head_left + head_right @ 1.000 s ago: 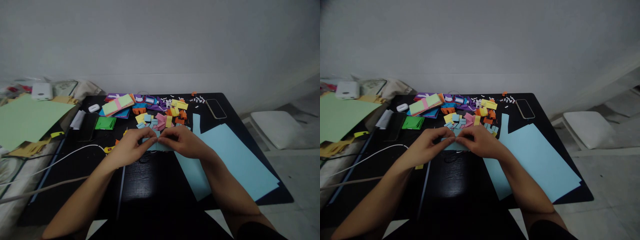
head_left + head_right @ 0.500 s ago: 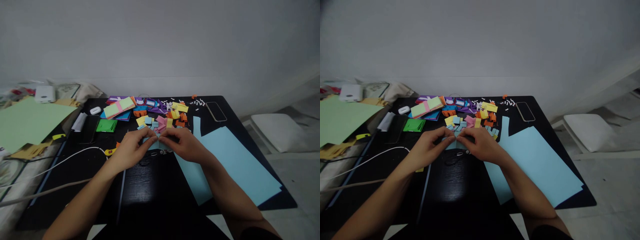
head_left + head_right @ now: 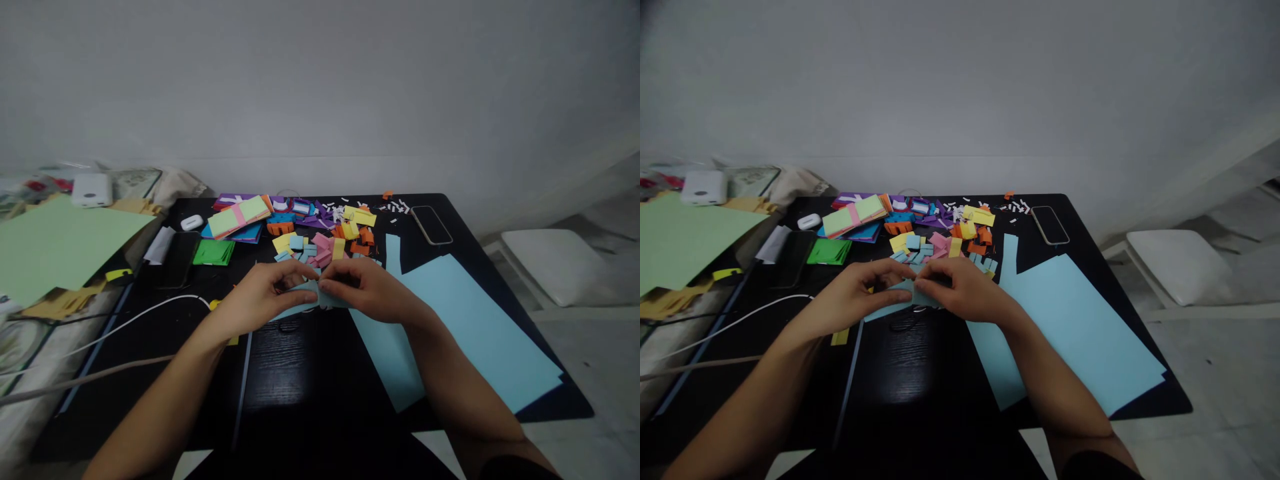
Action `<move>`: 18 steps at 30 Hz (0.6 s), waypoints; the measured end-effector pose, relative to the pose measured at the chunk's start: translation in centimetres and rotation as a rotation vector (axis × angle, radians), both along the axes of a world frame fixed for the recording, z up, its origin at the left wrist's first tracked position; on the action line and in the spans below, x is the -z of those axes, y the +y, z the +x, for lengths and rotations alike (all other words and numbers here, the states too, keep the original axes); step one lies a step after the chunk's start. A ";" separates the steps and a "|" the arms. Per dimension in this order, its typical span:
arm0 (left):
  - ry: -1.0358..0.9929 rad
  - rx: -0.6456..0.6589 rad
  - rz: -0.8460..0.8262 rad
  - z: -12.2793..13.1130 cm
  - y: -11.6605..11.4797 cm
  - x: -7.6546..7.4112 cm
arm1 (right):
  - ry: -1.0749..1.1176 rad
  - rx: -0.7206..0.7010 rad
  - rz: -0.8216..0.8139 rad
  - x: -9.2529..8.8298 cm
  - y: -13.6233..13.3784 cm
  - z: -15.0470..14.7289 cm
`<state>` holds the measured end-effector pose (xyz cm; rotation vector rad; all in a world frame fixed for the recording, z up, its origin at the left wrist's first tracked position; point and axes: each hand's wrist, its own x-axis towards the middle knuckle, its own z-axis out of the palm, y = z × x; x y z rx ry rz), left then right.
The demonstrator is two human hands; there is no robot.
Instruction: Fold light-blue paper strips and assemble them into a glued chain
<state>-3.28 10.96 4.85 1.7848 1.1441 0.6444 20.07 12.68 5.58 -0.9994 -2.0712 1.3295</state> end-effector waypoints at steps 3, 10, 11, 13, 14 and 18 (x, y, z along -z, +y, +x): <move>0.056 0.065 -0.093 -0.4 0.2 -0.1 | -0.050 -0.073 -0.021 0.1 0.0 0.1; 0.139 0.239 -0.099 -0.5 0.4 0.0 | -0.166 -0.184 -0.029 0.4 0.3 0.2; 0.145 0.249 -0.089 -0.4 0.4 0.0 | -0.176 -0.192 -0.031 0.4 0.3 0.2; 0.147 0.261 -0.080 -0.4 0.4 0.1 | -0.185 -0.197 -0.034 0.3 0.4 0.2; 0.145 0.260 -0.083 -0.4 0.4 0.1 | -0.183 -0.192 -0.036 0.3 0.4 0.2; 0.123 0.226 -0.113 -0.4 0.3 0.1 | -0.165 -0.148 -0.040 0.3 0.2 0.2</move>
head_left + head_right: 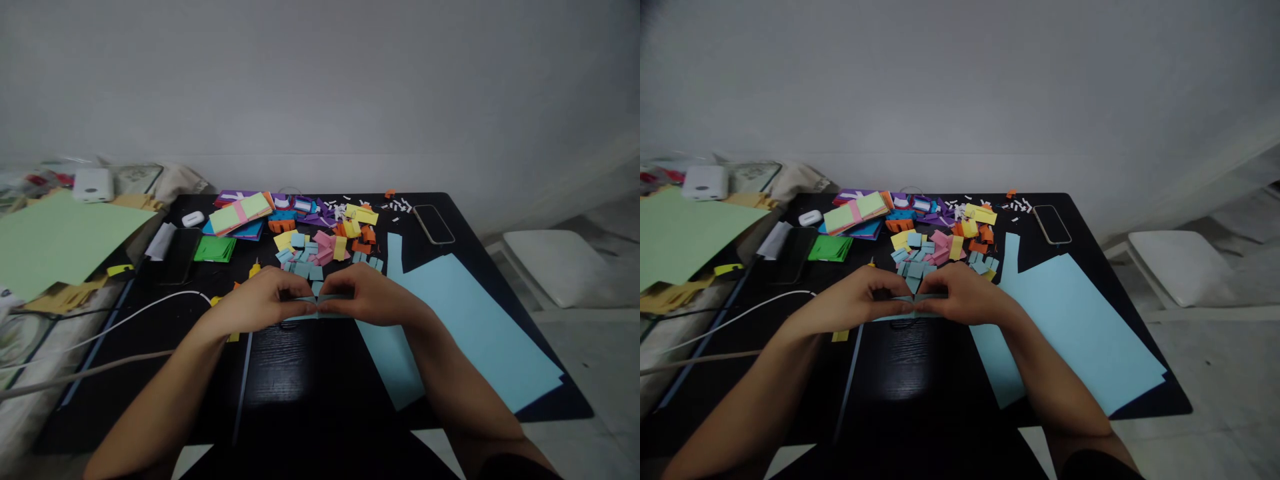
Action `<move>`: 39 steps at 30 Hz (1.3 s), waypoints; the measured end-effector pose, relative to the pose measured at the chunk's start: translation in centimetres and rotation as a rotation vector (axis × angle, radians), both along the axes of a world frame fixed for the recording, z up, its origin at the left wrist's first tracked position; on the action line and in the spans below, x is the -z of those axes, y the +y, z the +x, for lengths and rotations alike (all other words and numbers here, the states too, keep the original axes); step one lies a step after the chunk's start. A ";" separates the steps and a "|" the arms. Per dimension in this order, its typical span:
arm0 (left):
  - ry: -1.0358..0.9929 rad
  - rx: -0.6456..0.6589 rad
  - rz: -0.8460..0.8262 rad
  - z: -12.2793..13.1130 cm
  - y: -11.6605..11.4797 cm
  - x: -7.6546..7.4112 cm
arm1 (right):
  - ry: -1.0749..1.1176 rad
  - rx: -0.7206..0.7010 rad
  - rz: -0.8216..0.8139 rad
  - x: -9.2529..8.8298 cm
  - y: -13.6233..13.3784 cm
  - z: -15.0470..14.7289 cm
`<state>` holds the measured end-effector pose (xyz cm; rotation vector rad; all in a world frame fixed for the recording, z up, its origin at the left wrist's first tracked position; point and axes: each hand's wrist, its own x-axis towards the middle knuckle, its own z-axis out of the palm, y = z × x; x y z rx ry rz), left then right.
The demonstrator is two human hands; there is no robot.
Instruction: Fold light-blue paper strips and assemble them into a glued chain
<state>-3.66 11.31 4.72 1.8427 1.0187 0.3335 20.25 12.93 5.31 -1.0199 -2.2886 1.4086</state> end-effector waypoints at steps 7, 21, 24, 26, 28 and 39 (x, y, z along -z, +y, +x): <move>0.022 -0.059 0.041 -0.1 -0.1 -0.4 | 0.009 0.056 0.047 -0.1 -0.3 -0.1; 0.083 -0.033 0.128 -0.3 0.1 -0.4 | -0.071 0.008 0.049 0.3 0.2 0.3; 0.100 -0.044 0.141 -0.5 0.2 -0.4 | -0.078 0.027 0.031 0.1 0.2 0.4; 0.125 -0.065 0.176 -0.6 0.3 -0.4 | -0.081 0.040 0.017 0.0 0.4 0.6; 0.156 -0.098 0.223 -0.8 0.4 -0.5 | -0.089 0.082 0.028 0.1 0.6 0.9; 0.184 -0.195 0.298 -1.5 0.8 -0.5 | -0.086 0.469 0.292 2.5 3.0 1.7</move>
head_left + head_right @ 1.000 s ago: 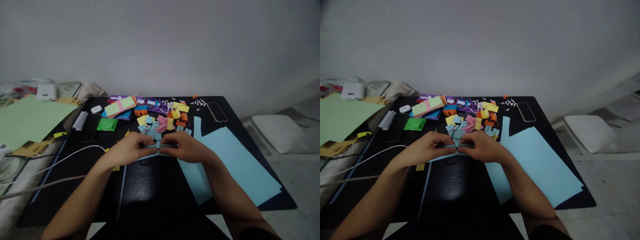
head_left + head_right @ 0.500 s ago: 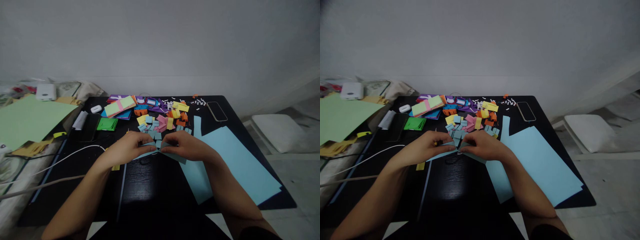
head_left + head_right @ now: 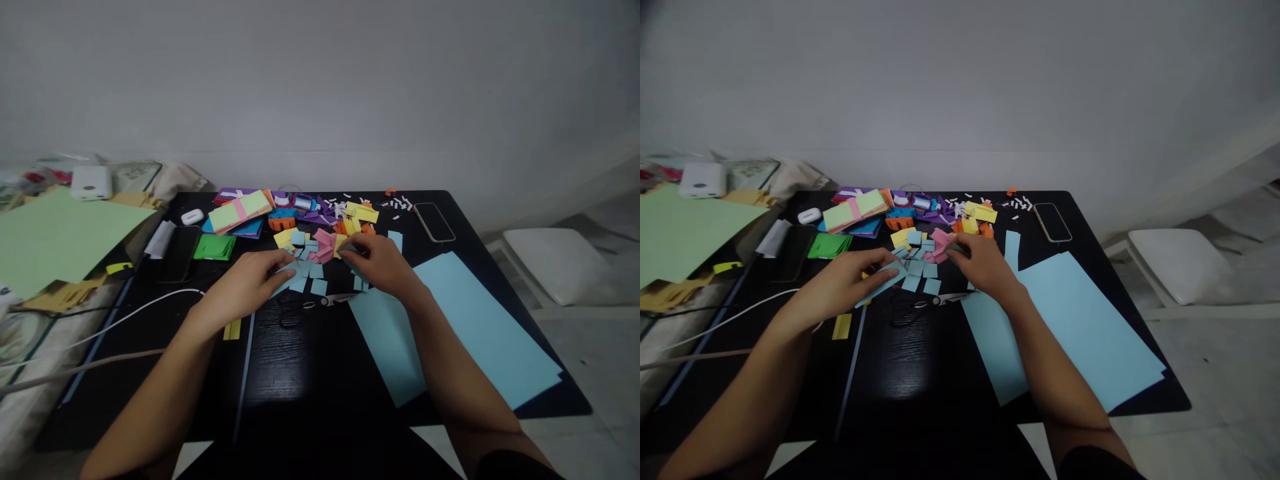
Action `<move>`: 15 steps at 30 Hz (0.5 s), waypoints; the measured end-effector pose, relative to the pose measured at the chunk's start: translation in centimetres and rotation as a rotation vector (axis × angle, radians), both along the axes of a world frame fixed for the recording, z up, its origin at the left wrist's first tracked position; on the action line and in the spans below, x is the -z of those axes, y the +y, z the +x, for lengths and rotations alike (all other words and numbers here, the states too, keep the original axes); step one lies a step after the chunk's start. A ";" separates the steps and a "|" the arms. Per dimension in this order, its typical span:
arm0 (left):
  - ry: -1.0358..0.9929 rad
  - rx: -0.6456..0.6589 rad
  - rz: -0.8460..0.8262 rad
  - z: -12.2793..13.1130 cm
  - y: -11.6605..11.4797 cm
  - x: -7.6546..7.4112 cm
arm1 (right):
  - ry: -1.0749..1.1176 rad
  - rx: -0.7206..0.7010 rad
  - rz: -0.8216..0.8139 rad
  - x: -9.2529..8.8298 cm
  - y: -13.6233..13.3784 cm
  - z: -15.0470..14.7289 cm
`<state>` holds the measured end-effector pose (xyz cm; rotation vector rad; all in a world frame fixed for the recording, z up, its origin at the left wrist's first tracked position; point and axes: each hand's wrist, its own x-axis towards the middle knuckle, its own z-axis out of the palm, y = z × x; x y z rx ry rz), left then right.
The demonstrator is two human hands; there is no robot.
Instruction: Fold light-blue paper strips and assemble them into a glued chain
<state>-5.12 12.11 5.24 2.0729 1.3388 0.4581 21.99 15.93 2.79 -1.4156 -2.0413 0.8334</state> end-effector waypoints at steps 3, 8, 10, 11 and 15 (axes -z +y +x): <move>-0.029 -0.007 -0.003 0.0 0.0 0.3 | 0.019 0.013 0.016 0.3 0.2 -0.1; -0.096 -0.045 0.009 0.2 -0.1 0.7 | 0.120 0.041 -0.005 0.6 0.1 -0.4; -0.126 -0.057 0.012 0.2 -0.1 0.8 | 0.154 0.053 0.006 0.8 0.1 -0.5; -0.142 -0.062 0.011 0.2 -0.1 0.8 | 0.168 0.056 0.016 0.8 0.1 -0.6; -0.208 -0.080 0.003 0.2 -0.1 1.1 | 0.254 0.037 0.022 0.9 0.2 -0.8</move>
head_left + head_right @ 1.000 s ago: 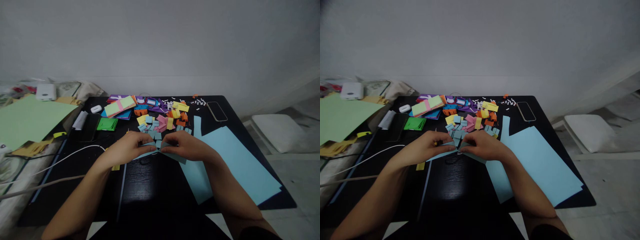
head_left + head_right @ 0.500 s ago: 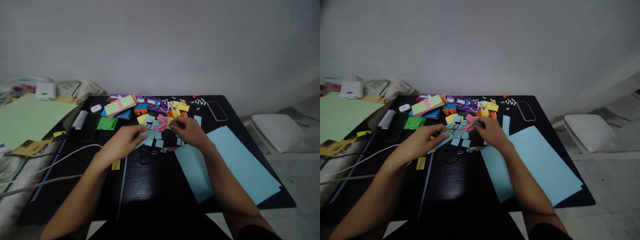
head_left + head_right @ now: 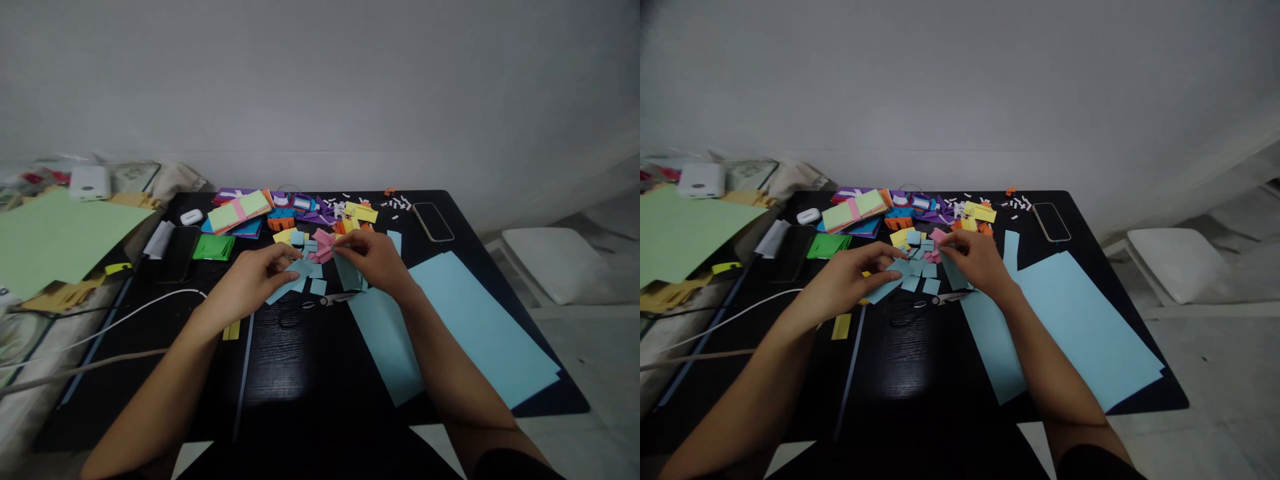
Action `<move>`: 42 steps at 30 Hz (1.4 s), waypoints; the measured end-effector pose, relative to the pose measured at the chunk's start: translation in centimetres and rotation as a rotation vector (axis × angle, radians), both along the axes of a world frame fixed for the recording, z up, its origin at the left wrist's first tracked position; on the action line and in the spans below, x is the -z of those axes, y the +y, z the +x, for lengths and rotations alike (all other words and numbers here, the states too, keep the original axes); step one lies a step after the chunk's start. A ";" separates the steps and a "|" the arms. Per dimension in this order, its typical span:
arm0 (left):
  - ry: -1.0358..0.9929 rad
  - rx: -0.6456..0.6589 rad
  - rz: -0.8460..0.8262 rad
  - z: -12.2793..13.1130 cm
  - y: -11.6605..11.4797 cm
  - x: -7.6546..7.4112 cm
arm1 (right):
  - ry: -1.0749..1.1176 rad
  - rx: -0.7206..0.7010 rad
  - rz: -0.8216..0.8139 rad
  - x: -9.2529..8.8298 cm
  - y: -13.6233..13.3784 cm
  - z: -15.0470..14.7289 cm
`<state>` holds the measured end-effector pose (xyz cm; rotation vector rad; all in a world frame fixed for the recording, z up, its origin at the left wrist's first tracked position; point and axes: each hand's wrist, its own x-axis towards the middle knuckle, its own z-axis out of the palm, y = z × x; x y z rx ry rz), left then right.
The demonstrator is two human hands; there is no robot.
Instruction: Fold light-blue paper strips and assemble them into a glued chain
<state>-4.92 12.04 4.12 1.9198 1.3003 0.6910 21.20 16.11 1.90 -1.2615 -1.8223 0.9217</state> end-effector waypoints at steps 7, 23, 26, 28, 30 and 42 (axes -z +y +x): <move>-0.049 -0.011 0.005 0.1 0.1 0.5 | 0.090 -0.030 -0.050 -0.2 -0.2 0.0; -0.137 -0.081 -0.008 0.4 0.1 0.8 | 0.133 -0.025 0.064 0.1 -0.4 -0.7; -0.169 -0.096 -0.014 0.5 0.1 1.0 | 0.145 -0.093 0.086 0.1 -0.8 -1.2; -0.185 -0.101 -0.016 0.6 0.1 1.0 | 0.203 -0.192 -0.028 0.2 -1.1 -1.5; -0.198 -0.105 -0.018 0.7 0.0 1.0 | 0.272 -0.268 -0.161 0.3 -1.5 -1.9; -0.128 -0.072 -0.018 1.4 -0.3 0.7 | 0.545 -0.074 -0.278 -0.2 -1.7 -2.7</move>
